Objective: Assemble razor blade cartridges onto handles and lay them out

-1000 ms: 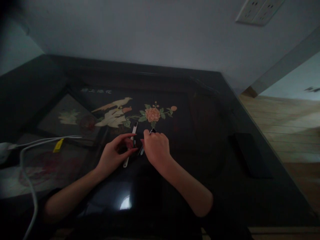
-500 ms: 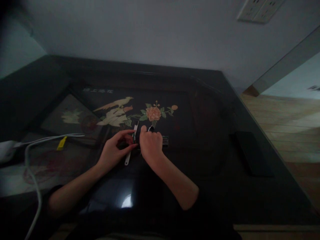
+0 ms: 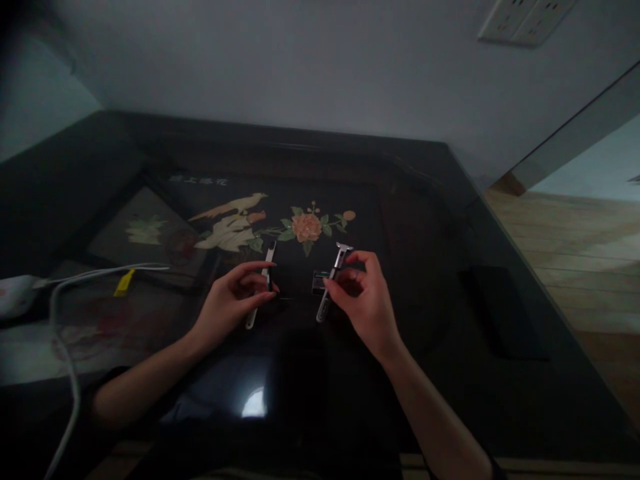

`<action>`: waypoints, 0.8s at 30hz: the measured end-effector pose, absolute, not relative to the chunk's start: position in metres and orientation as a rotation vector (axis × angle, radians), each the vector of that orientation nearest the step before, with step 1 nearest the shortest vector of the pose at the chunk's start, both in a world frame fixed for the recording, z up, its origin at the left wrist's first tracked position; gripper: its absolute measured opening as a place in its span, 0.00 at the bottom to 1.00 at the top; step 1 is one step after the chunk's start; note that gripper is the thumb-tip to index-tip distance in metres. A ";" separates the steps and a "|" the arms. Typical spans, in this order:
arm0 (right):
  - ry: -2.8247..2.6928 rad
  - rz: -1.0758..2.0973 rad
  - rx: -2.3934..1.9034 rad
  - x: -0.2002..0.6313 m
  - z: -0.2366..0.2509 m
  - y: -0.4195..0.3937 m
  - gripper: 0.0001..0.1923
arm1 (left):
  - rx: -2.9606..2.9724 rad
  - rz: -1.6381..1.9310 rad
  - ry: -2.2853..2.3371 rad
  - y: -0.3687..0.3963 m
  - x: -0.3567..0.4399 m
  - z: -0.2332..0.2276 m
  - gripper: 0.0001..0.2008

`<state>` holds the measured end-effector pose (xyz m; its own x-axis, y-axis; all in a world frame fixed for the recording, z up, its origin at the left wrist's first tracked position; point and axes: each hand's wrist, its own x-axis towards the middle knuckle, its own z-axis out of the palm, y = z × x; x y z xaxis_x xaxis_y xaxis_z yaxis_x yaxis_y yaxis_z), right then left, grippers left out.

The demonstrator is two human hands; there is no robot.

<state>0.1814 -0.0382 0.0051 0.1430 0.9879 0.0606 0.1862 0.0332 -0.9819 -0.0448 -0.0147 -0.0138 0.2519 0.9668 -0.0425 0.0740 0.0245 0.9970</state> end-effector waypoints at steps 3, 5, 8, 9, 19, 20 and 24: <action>-1.068 1.027 -1.384 0.198 0.003 -0.039 0.24 | 1.292 0.899 0.998 -0.013 -0.028 -0.007 0.23; -1.006 1.033 -1.344 0.204 0.000 -0.038 0.21 | 1.234 0.869 0.918 -0.010 -0.016 -0.005 0.24; -1.052 1.051 -1.261 0.208 -0.006 -0.042 0.13 | 1.161 0.829 0.826 -0.008 -0.005 -0.011 0.24; -1.093 1.082 -1.234 0.209 -0.008 -0.044 0.11 | 1.141 0.828 0.808 -0.009 -0.003 -0.015 0.23; -1.669 1.125 -1.288 0.208 -0.009 -0.055 0.13 | 1.153 0.835 0.766 -0.014 -0.013 -0.030 0.22; -1.702 1.072 -1.304 0.208 -0.010 -0.056 0.13 | 1.166 0.834 0.762 -0.014 -0.013 -0.029 0.22; -1.812 0.875 -1.319 0.208 -0.017 -0.058 0.11 | 1.249 0.827 0.754 -0.017 -0.016 -0.030 0.24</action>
